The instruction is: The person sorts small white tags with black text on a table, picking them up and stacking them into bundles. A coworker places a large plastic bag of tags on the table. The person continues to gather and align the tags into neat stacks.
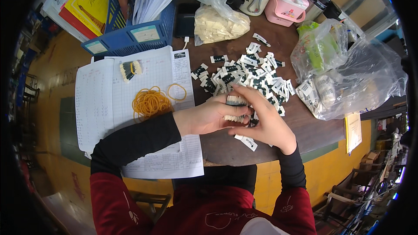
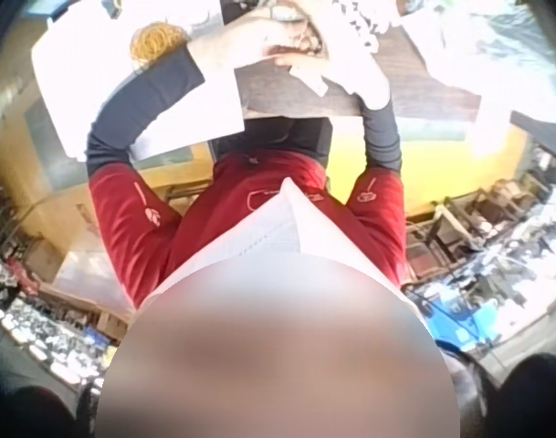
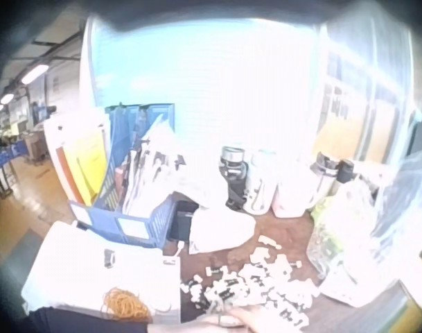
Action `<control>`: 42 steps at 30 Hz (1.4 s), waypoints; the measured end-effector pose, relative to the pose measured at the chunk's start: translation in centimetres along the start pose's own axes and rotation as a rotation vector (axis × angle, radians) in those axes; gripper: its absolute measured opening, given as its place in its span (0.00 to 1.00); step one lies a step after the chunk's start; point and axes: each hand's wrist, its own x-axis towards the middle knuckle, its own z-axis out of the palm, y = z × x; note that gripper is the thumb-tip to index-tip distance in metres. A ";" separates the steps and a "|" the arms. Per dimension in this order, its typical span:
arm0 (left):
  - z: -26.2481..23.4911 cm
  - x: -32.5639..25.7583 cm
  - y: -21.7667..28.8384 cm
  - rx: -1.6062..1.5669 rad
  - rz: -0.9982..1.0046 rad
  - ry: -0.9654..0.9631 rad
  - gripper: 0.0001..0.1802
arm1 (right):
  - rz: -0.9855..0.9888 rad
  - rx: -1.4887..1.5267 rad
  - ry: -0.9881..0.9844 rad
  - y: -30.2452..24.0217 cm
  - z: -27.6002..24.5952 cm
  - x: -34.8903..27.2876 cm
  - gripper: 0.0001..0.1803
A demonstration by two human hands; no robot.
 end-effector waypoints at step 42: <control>0.5 -1.0 -1.1 0.411 -0.481 -0.410 0.27 | -0.089 0.128 -0.267 -0.7 -0.8 -4.7 0.23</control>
